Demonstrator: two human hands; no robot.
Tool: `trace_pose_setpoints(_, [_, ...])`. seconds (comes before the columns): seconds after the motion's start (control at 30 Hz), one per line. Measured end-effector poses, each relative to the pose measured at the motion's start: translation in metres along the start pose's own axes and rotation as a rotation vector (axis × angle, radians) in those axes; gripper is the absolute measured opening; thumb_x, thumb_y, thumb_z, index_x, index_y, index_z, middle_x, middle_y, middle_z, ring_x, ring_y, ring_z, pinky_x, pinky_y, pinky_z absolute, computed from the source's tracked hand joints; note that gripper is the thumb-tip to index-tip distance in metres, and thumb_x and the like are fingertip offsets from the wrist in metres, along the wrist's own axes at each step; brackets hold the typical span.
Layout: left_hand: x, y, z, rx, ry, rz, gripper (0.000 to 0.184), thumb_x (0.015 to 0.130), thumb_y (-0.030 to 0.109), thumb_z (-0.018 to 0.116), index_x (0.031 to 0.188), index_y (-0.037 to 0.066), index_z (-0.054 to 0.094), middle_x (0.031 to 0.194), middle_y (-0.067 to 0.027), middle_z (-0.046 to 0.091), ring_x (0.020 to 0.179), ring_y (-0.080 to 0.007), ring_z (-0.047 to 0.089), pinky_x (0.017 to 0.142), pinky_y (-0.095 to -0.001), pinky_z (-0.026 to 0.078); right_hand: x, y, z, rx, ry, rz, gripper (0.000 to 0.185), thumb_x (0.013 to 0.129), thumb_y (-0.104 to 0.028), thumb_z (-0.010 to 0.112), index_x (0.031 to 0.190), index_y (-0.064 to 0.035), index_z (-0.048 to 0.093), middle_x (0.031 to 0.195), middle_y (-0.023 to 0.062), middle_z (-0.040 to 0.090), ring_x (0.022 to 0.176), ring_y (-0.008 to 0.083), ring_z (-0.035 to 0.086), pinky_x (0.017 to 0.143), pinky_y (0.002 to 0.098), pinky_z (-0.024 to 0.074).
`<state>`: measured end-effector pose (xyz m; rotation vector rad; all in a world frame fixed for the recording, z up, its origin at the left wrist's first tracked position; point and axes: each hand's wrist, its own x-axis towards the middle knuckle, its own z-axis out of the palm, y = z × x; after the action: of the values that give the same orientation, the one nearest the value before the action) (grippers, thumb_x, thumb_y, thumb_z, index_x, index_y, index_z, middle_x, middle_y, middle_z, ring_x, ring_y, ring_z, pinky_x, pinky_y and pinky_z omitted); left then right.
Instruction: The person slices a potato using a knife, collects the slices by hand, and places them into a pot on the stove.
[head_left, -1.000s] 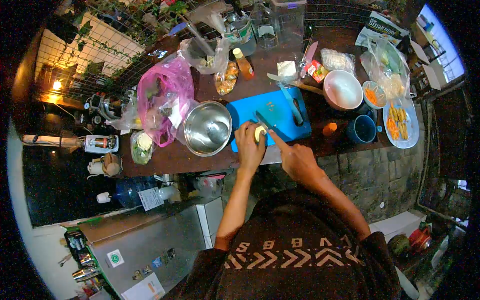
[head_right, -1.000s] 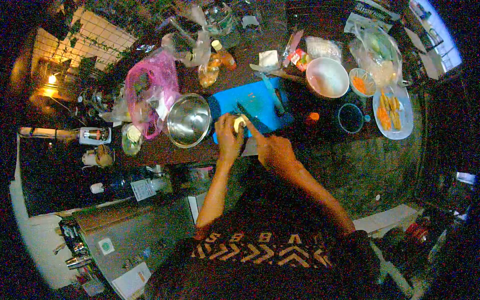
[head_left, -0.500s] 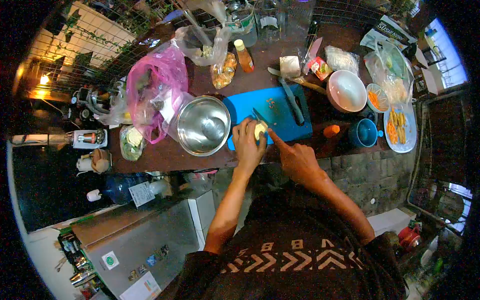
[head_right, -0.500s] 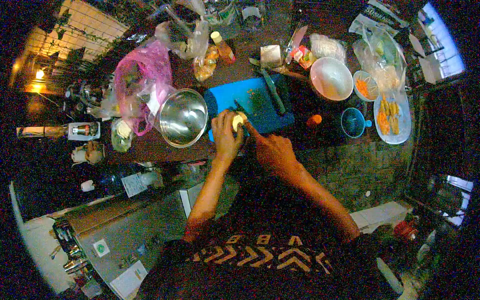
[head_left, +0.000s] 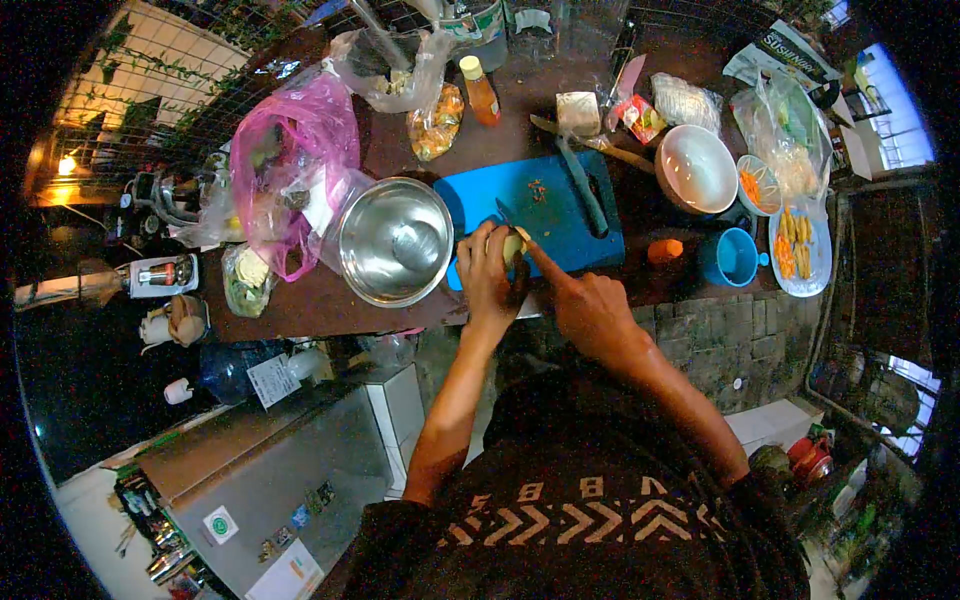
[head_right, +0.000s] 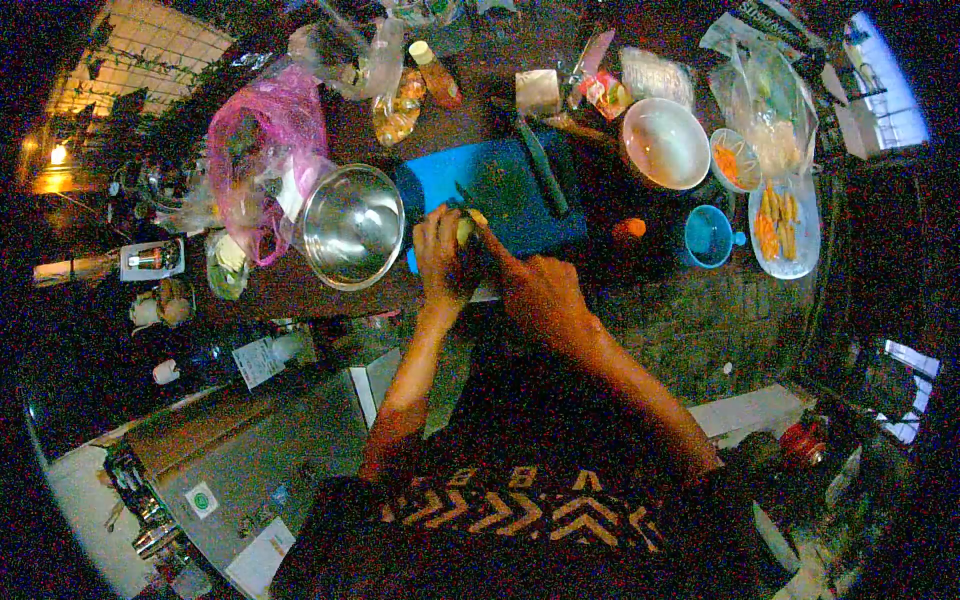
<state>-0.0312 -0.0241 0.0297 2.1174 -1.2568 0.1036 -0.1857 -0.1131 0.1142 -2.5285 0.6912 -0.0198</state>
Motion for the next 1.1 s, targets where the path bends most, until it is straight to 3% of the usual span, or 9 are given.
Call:
trace_pose_setpoints(0.33, [-0.001,0.007,-0.007,-0.016,0.022,0.063,0.051,0.072,0.009,0.072,0.121,0.006,0.058,0.122,-0.016,0.056,0.11,-0.0394,0.05,0.095,-0.0493,0.042,0.018,0.026,0.042,0.022,0.123,-0.107,0.075,0.089,-0.011,0.056,0.158,-0.0251,0.029,0.066,0.0228,0.065,0.057,0.0427,0.064,0.055,0.0544,0.0514])
trace_pose_setpoints(0.6, [-0.003,0.009,-0.012,-0.02,-0.019,0.086,0.05,0.074,0.004,0.07,0.122,0.008,0.057,0.122,-0.0165,0.054,0.112,-0.0398,0.05,0.093,-0.0484,0.041,0.008,0.021,0.029,0.094,0.048,-0.095,0.07,0.09,-0.011,0.053,0.157,-0.0203,0.033,0.066,0.0251,0.064,0.059,0.0437,0.065,0.056,0.0555,0.0518])
trace_pose_setpoints(0.67, [-0.001,0.008,-0.014,-0.022,-0.095,0.061,0.051,0.074,0.001,0.07,0.122,0.008,0.056,0.122,-0.0172,0.054,0.112,-0.0404,0.051,0.092,-0.0483,0.041,0.008,0.017,0.028,0.066,0.052,-0.098,0.069,0.091,-0.012,0.053,0.156,-0.0202,0.033,0.066,0.025,0.064,0.059,0.0437,0.065,0.057,0.0554,0.0522])
trace_pose_setpoints(0.93, [-0.003,0.013,-0.01,-0.079,-0.067,-0.094,0.05,0.076,0.0,0.071,0.123,0.011,0.055,0.122,-0.0156,0.055,0.109,-0.0402,0.053,0.089,-0.0503,0.042,0.005,0.014,0.022,0.03,0.042,-0.067,0.066,0.092,-0.012,0.052,0.155,-0.0201,0.036,0.066,0.0254,0.064,0.059,0.0449,0.064,0.06,0.0581,0.0523])
trace_pose_setpoints(1.1, [0.005,0.018,-0.009,-0.127,-0.111,-0.162,0.05,0.076,0.001,0.071,0.122,0.013,0.055,0.122,-0.0132,0.054,0.108,-0.0423,0.051,0.088,-0.0505,0.042,0.001,0.03,0.036,-0.057,0.058,-0.041,0.074,0.087,-0.007,0.058,0.156,-0.0215,0.035,0.067,0.0213,0.066,0.058,0.0408,0.066,0.055,0.0534,0.0535])
